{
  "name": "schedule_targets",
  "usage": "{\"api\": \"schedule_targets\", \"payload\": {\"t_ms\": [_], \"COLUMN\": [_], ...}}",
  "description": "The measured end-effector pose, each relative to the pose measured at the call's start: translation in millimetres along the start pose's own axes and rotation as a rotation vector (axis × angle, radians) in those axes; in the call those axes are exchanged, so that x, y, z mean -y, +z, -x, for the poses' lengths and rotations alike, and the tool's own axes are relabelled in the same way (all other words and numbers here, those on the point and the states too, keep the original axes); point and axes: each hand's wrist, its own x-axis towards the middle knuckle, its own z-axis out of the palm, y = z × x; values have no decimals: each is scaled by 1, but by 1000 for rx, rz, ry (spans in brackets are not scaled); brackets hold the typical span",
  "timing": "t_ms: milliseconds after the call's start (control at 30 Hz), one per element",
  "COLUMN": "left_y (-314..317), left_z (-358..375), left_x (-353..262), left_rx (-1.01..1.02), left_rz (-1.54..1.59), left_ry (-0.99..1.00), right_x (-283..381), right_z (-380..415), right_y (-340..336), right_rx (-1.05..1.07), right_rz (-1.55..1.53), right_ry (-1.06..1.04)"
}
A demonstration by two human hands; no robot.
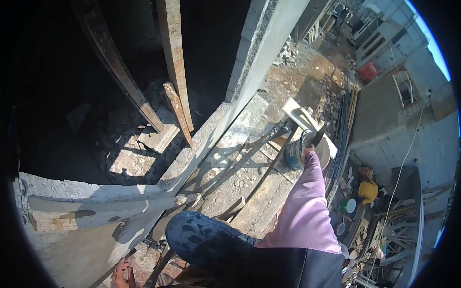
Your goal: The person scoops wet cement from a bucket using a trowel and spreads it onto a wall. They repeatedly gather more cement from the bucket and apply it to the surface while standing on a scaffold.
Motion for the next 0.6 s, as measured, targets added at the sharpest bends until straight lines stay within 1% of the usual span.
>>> {"api": "schedule_targets", "payload": {"t_ms": [33, 100, 167, 200, 233, 267, 300, 333, 367, 400, 433, 467, 500, 533, 567, 600], "left_y": [-2, -7, -14, -19, -23, -26, -31, -34, -39, -44, -45, -42, -45, -45, -41, -36], "left_z": [1, 7, 12, 13, 14, 12, 6, -2, -12, -27, -42, -49, -56, -65, -65, -57], "left_x": [-1, 0, -1, -1, -3, -4, -10, -15, -22, -32, -38, -41, -49, -57, -61, -63], "left_rx": [3, 0, -8, -12, -15, -20, -27, -34, -42, -37, -41, -67, -74, -98, -125, -140], "left_rz": [-1, -13, -24, -31, -31, -32, -23, -6, 29, 105, 181, 197, 170, 197, 219, 216], "left_ry": [-7, -31, -42, -44, -38, -27, -3, 30, 70, 127, 172, 231, 281, 303, 327, 308], "right_x": [18, 40, 1, 20, 20, 3, 16, 31, 51, 61, 79, 97, 107, 119, 128, 127], "right_z": [24, 54, 10, 38, 28, 1, 11, 12, 23, 33, 41, 72, 75, 81, 101, 86], "right_y": [-16, -45, -33, -51, -56, -61, -69, -78, -95, -112, -129, -141, -150, -153, -155, -142], "right_rx": [10, 27, 58, 39, 102, 296, -35, -216, -317, -464, -533, -473, -188, -114, -89, -29], "right_rz": [39, -13, -152, -690, -1006, -1203, -1193, -1204, -1303, -939, -625, -706, -802, -1069, -998, -842], "right_ry": [14, -72, -512, -392, -301, -225, -107, -301, -238, -180, -28, -121, 181, 236, 159, 17]}}
